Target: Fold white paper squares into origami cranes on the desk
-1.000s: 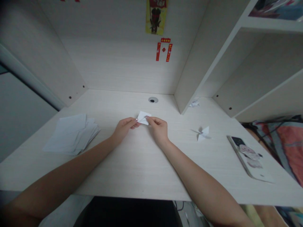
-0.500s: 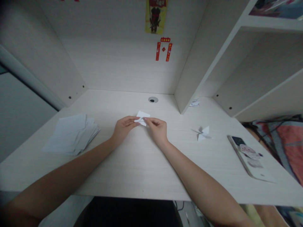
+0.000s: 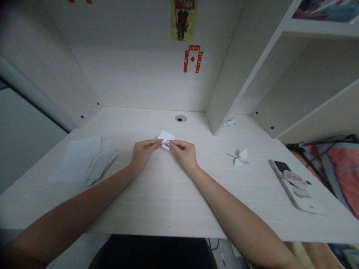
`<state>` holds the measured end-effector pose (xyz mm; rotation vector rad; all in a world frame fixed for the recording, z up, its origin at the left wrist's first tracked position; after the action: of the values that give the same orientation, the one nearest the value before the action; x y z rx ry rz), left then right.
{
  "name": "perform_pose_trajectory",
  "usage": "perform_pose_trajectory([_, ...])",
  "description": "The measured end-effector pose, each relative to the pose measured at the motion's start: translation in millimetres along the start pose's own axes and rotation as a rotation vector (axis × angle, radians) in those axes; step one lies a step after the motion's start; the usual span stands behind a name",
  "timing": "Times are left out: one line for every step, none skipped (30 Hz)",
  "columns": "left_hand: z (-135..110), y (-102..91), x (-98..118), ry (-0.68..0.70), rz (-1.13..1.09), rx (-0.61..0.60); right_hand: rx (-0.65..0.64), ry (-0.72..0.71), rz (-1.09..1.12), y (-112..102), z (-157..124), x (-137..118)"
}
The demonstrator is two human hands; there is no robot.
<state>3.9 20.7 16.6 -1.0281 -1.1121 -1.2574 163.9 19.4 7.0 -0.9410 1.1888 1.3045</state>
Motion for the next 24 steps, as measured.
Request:
perform_pose_trajectory([-0.1,0.5,0.2,0.001,0.003,0.003,0.009,0.014,0.020,0.1,0.0,1.0])
perform_pose_trajectory([-0.3,1.0,0.3,0.002,0.007,0.005,0.017,0.029,0.040,0.3,0.0,2.1])
perform_pose_trajectory([-0.5,1.4,0.6,0.003,0.010,0.006,0.024,0.043,0.063,0.5,-0.1,3.2])
perform_pose_trajectory([-0.8,1.9,1.1,0.005,0.012,0.006,0.027,0.055,0.085,0.9,-0.1,4.2])
perform_pose_trajectory([-1.2,2.2,1.8,0.010,0.017,0.007,0.030,0.063,0.107,1.4,-0.2,4.9])
perform_pose_trajectory([-1.7,2.4,2.7,0.017,0.023,0.007,0.031,0.068,0.126,1.8,-0.2,5.4])
perform_pose_trajectory([-2.3,2.5,3.6,0.025,0.030,0.010,0.029,0.072,0.142,2.2,-0.2,5.7])
perform_pose_trajectory([-2.8,2.4,4.6,0.033,0.038,0.014,0.027,0.077,0.151,2.4,-0.1,5.8])
perform_pose_trajectory([-3.3,2.3,5.4,0.040,0.047,0.018,0.023,0.081,0.157,2.5,0.0,5.9])
perform_pose_trajectory([-3.8,2.1,6.0,0.046,0.055,0.024,0.016,0.087,0.161,2.6,0.3,6.0])
perform_pose_trajectory([-4.0,1.9,6.3,0.050,0.060,0.030,0.010,0.091,0.167,2.5,0.6,6.1])
perform_pose_trajectory([-4.1,1.9,6.3,0.052,0.061,0.033,0.005,0.096,0.173,2.3,0.9,6.2])
perform_pose_trajectory([-4.1,2.0,6.1,0.052,0.059,0.032,0.001,0.100,0.180,2.0,1.2,6.5])
perform_pose_trajectory([-3.9,2.3,5.7,0.049,0.055,0.025,0.002,0.103,0.183,1.6,1.5,6.9])
perform_pose_trajectory([-3.6,2.7,5.3,0.045,0.048,0.014,0.008,0.105,0.183,1.1,1.7,7.2])
perform_pose_trajectory([-3.3,3.3,4.9,0.040,0.037,-0.003,0.017,0.105,0.178,0.6,1.9,7.5])
perform_pose_trajectory([-3.0,3.7,4.7,0.036,0.025,-0.018,0.025,0.102,0.171,0.1,2.0,7.5])
perform_pose_trajectory([-2.7,3.9,4.7,0.032,0.011,-0.026,0.032,0.097,0.162,-0.3,2.0,7.4])
perform_pose_trajectory([-2.4,3.8,4.8,0.028,-0.002,-0.028,0.036,0.089,0.151,-0.6,1.9,6.9])
perform_pose_trajectory([-2.1,3.4,4.8,0.022,-0.012,-0.026,0.040,0.079,0.139,-0.8,1.8,6.2])
perform_pose_trajectory([-1.8,2.9,4.7,0.014,-0.019,-0.020,0.042,0.066,0.127,-1.0,1.6,5.3])
perform_pose_trajectory([-1.5,2.3,4.4,0.005,-0.024,-0.014,0.042,0.054,0.115,-1.1,1.3,4.3])
perform_pose_trajectory([-1.3,1.8,3.8,-0.004,-0.027,-0.010,0.040,0.042,0.103,-1.1,1.1,3.2])
perform_pose_trajectory([-1.0,1.5,3.2,-0.011,-0.031,-0.010,0.035,0.033,0.093,-0.9,0.8,2.3])
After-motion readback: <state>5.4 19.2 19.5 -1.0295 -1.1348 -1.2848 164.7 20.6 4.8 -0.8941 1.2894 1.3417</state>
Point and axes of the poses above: each hand's wrist, its own z-axis towards the middle knuckle, its own y-axis out of the palm, x = y × z, the point moved 3 cm from there along z, towards the middle knuckle, and after that the axes turned 1 degree about x, right-handed, at the moved point
